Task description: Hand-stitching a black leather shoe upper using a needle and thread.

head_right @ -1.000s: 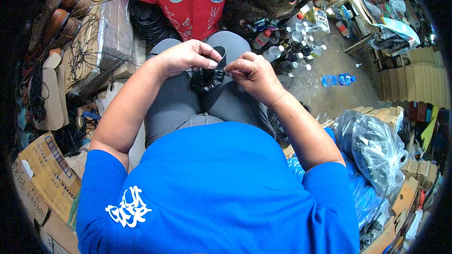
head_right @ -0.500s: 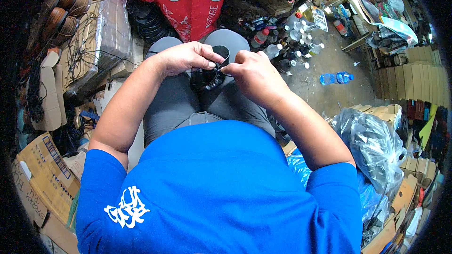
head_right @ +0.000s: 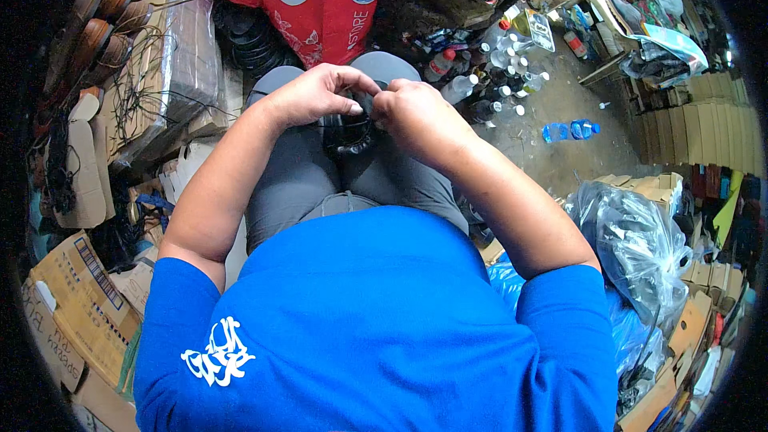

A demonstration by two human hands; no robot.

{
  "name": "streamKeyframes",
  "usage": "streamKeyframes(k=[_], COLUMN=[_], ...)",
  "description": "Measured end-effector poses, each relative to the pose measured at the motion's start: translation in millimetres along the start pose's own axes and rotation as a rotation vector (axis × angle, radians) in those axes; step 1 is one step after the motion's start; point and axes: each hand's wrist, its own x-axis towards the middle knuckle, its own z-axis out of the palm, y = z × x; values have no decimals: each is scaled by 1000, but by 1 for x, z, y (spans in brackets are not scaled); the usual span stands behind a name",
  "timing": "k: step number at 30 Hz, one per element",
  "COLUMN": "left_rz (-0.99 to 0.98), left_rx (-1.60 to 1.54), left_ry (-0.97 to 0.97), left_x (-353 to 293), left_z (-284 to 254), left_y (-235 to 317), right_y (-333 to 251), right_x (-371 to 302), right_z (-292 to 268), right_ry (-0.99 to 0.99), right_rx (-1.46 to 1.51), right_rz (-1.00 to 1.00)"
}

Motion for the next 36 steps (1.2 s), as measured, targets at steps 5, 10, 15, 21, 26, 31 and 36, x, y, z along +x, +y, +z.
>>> streamKeyframes(k=[5,10,15,21,26,31,36], left_rz=[130,-11,-81,310,419,357,384], left_rx=[523,686,804,-20,-915,-1010,-1041], left_ry=[512,300,628,798,480,465,456], left_x=[-32,-75,-90,-64,-30,-31,-31], left_z=[19,23,8,23,57,47,48], left_y=[10,17,10,3,21,10,4], right_y=[19,40,44,63,36,44,55], right_x=[-13,-26,-23,-5,0,-19,-32], right_z=[4,14,26,51,39,40,39], right_ry=[-5,-1,161,691,493,368,359], right_rx=[904,711,463,1479,2511,2347,2276], right_rz=[436,210,128,549,489,437,493])
